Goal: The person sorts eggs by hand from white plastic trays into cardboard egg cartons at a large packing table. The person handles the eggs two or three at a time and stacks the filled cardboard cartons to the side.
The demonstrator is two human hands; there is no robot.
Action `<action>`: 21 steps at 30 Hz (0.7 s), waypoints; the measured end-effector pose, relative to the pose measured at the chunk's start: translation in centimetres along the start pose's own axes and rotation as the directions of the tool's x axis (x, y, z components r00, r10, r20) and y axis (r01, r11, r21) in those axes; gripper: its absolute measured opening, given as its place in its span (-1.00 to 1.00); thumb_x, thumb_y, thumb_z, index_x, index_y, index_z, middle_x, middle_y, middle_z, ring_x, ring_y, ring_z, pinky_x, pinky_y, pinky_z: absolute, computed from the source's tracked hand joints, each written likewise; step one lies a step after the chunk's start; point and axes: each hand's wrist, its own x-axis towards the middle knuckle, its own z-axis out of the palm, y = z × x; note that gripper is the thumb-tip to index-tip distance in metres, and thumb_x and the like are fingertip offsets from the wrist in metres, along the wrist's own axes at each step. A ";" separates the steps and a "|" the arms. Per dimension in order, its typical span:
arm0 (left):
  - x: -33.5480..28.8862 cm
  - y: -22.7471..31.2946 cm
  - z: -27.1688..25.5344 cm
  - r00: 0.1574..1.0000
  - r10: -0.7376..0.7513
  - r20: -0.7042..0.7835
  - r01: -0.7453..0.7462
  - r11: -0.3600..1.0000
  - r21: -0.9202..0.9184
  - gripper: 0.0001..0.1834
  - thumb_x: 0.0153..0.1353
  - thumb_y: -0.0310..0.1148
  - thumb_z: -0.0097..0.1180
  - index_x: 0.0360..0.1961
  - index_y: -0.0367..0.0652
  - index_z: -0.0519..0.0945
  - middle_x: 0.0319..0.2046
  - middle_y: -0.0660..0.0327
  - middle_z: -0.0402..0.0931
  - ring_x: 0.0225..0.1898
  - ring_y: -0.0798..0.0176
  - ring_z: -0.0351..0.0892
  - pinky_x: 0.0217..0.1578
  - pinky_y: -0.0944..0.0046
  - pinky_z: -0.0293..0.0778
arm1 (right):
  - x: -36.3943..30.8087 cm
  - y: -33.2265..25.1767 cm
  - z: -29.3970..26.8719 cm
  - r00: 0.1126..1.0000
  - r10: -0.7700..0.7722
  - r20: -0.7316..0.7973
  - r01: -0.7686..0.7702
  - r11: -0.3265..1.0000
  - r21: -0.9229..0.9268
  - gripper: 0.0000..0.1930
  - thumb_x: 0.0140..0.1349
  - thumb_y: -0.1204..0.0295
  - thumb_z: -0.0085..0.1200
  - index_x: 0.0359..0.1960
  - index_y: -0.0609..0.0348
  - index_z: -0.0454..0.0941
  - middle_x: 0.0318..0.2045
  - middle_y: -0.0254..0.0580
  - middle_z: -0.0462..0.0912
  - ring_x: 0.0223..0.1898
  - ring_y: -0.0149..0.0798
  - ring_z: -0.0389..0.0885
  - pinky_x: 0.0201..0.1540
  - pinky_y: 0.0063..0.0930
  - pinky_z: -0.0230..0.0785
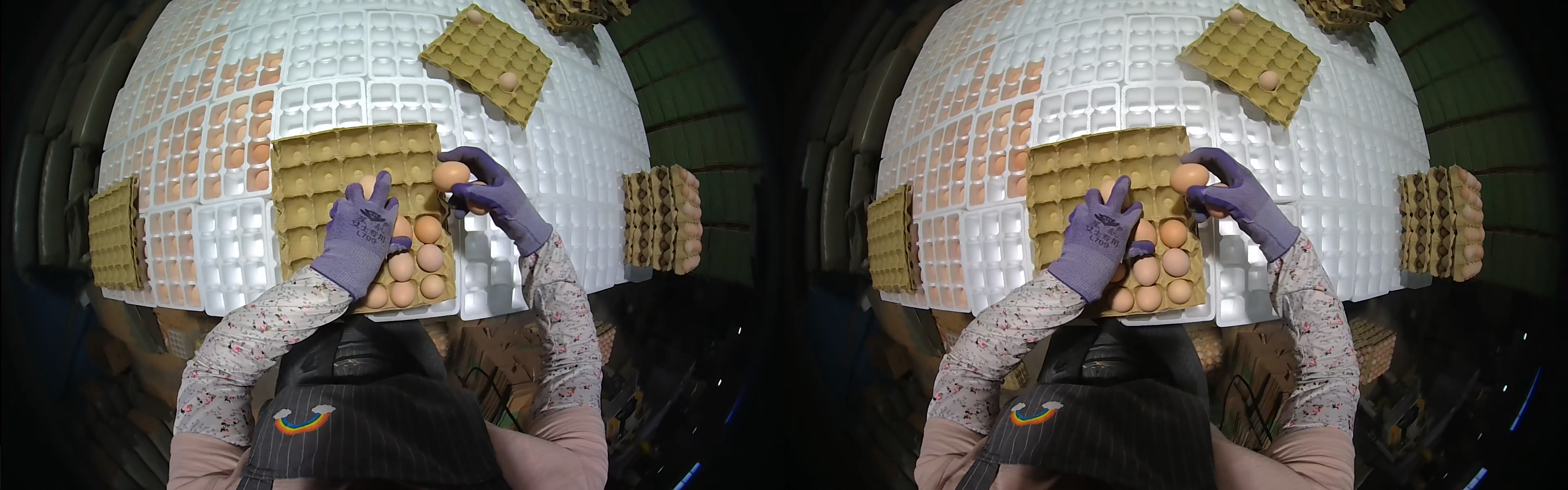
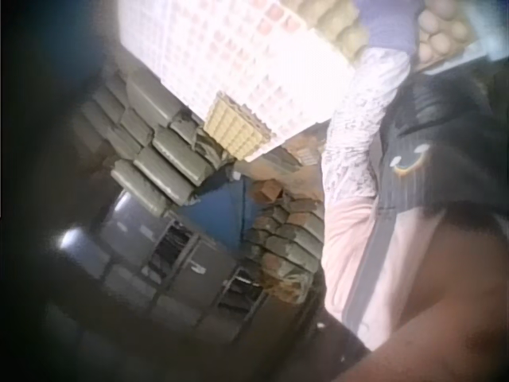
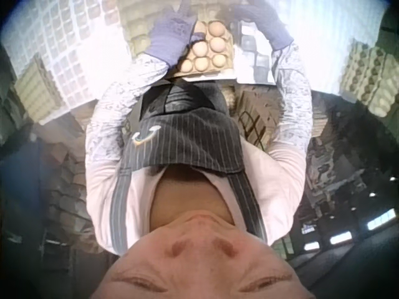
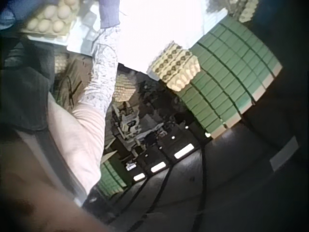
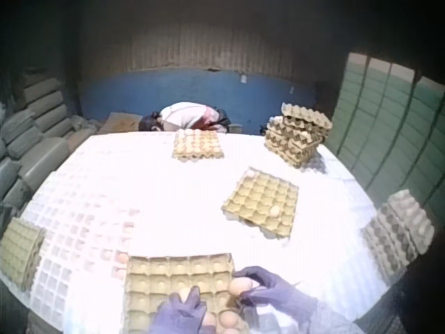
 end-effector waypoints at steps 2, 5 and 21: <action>0.2 -0.1 0.2 0.998 0.058 0.017 -0.056 0.994 -0.092 -0.54 -0.04 -0.25 0.26 -0.01 0.07 0.59 0.30 0.11 0.21 -0.01 0.01 0.39 -0.13 0.08 0.50 | -1.3 0.2 -0.2 0.991 -0.125 0.040 0.130 0.983 -0.133 -0.68 0.15 0.49 0.23 -0.04 0.11 0.52 0.11 -0.30 0.45 -0.05 -0.42 0.53 -0.14 -0.56 0.50; -0.4 -0.8 0.6 0.991 0.063 -0.115 -0.092 0.959 -0.268 -0.54 0.03 -0.22 0.26 0.02 0.06 0.57 0.25 0.09 0.26 0.05 0.01 0.40 -0.09 0.10 0.50 | -1.7 3.0 1.0 0.932 -0.299 0.205 0.318 0.403 -0.858 -0.64 0.09 0.28 0.29 -0.06 -0.02 0.54 0.25 -0.21 0.33 -0.05 -0.18 0.54 -0.07 -0.37 0.49; -18.0 -21.3 4.6 0.810 -0.529 0.252 0.294 -0.006 -0.956 -0.48 0.11 -0.15 0.35 -0.01 -0.28 0.56 0.16 0.11 0.38 0.01 0.24 0.54 -0.03 0.30 0.52 | -1.8 1.8 9.5 0.911 -0.383 -0.153 0.208 0.746 -0.632 -0.63 -0.02 0.44 0.23 -0.09 0.18 0.65 0.23 -0.05 0.35 0.22 -0.09 0.40 0.19 -0.21 0.36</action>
